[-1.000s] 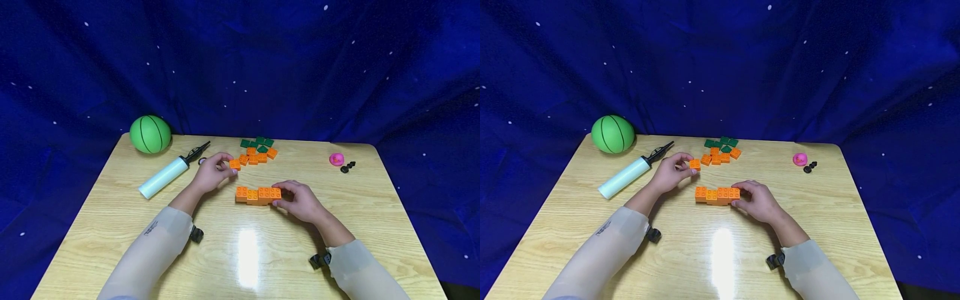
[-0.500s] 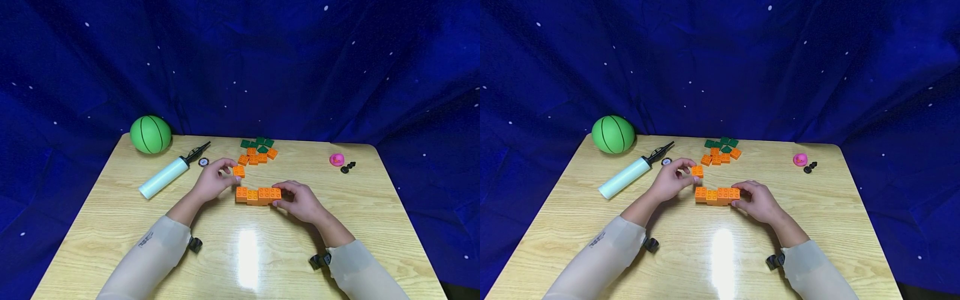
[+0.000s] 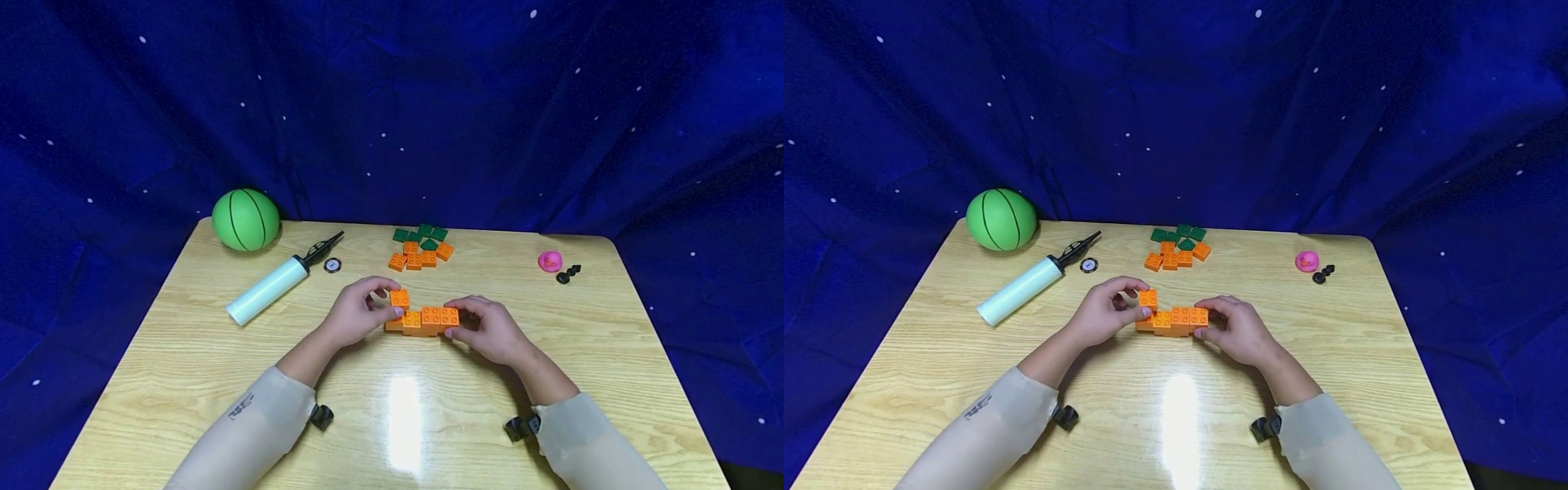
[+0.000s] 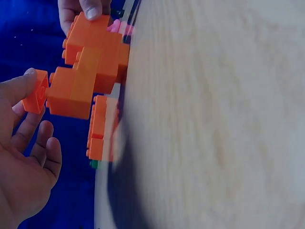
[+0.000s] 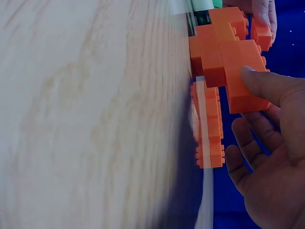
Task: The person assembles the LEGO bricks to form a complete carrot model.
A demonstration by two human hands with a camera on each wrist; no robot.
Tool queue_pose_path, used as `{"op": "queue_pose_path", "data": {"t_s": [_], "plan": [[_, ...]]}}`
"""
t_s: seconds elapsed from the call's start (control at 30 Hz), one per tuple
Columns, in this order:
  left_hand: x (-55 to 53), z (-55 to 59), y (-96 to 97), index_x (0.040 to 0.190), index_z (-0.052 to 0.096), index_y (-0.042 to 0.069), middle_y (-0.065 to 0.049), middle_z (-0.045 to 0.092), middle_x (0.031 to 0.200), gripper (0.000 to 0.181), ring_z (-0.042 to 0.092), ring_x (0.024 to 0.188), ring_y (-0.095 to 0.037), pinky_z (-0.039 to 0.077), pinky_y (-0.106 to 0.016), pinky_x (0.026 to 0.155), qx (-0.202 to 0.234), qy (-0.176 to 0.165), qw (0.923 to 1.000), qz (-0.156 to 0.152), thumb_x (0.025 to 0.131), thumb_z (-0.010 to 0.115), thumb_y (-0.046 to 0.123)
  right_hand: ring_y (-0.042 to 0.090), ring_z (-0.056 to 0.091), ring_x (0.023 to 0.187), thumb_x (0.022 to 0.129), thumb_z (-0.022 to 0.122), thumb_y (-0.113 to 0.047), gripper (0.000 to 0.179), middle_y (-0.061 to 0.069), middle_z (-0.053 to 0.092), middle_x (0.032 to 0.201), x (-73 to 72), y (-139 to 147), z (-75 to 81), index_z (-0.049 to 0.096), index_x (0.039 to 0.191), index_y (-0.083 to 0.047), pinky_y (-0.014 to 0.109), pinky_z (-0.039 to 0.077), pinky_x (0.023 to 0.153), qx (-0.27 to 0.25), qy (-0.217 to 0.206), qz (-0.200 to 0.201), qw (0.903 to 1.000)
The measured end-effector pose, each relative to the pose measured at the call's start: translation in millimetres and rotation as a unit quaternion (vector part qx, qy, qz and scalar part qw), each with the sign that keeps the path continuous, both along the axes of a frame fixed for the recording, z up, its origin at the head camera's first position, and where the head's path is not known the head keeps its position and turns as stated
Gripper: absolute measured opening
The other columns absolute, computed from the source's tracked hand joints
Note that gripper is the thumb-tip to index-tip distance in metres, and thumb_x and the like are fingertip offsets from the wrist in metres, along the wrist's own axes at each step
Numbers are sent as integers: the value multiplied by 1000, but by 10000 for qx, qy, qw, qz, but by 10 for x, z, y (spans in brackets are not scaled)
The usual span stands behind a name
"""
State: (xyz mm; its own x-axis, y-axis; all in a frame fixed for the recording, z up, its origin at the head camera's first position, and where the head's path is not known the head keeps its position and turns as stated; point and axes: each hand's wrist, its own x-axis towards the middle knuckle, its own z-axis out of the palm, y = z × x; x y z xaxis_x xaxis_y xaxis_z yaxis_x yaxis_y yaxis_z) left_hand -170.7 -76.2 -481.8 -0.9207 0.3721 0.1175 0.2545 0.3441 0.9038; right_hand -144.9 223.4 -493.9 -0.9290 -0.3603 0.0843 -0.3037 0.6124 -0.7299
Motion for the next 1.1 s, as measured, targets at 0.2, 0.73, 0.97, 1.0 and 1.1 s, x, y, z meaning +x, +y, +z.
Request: {"op": "queue_pose_path", "data": {"t_s": [0.2,0.73,0.97,1.0,1.1], "plan": [[49,-40,81,120,72,27,11,67,116,33,60,102,-18,54,-44,83,35,82,9999,-97,89,85,27,19,65,102,89,85,-20,41,-3,70,119,8,-2,-9,72,127,-17,42,54,86,-67,-37,9,10000],[81,-131,193,119,73,28,13,67,123,33,60,111,-11,51,-36,94,-257,91,9994,-200,89,86,29,20,65,103,88,85,-18,41,-1,70,122,7,9,3,72,127,-16,42,54,87,-22,-31,27,10000],[91,-155,217,118,73,25,11,68,123,32,60,119,-11,47,-37,105,-275,20,9993,-253,89,86,24,22,65,103,88,86,-18,42,-1,70,121,10,10,11,72,127,-16,43,54,87,-57,-76,13,10000],[93,-162,214,117,73,25,10,68,123,32,60,118,-12,47,-37,105,-306,9,9992,-248,88,86,24,22,65,103,88,86,-18,41,-1,70,121,9,10,10,72,127,-16,43,54,87,-69,-76,24,9999],[96,-182,209,116,73,25,11,69,121,32,61,117,-12,46,-38,105,-356,-34,9991,-226,87,87,25,20,65,104,88,86,-18,41,-2,70,121,10,15,5,72,127,-17,44,54,88,-81,-74,49,9999]]}}
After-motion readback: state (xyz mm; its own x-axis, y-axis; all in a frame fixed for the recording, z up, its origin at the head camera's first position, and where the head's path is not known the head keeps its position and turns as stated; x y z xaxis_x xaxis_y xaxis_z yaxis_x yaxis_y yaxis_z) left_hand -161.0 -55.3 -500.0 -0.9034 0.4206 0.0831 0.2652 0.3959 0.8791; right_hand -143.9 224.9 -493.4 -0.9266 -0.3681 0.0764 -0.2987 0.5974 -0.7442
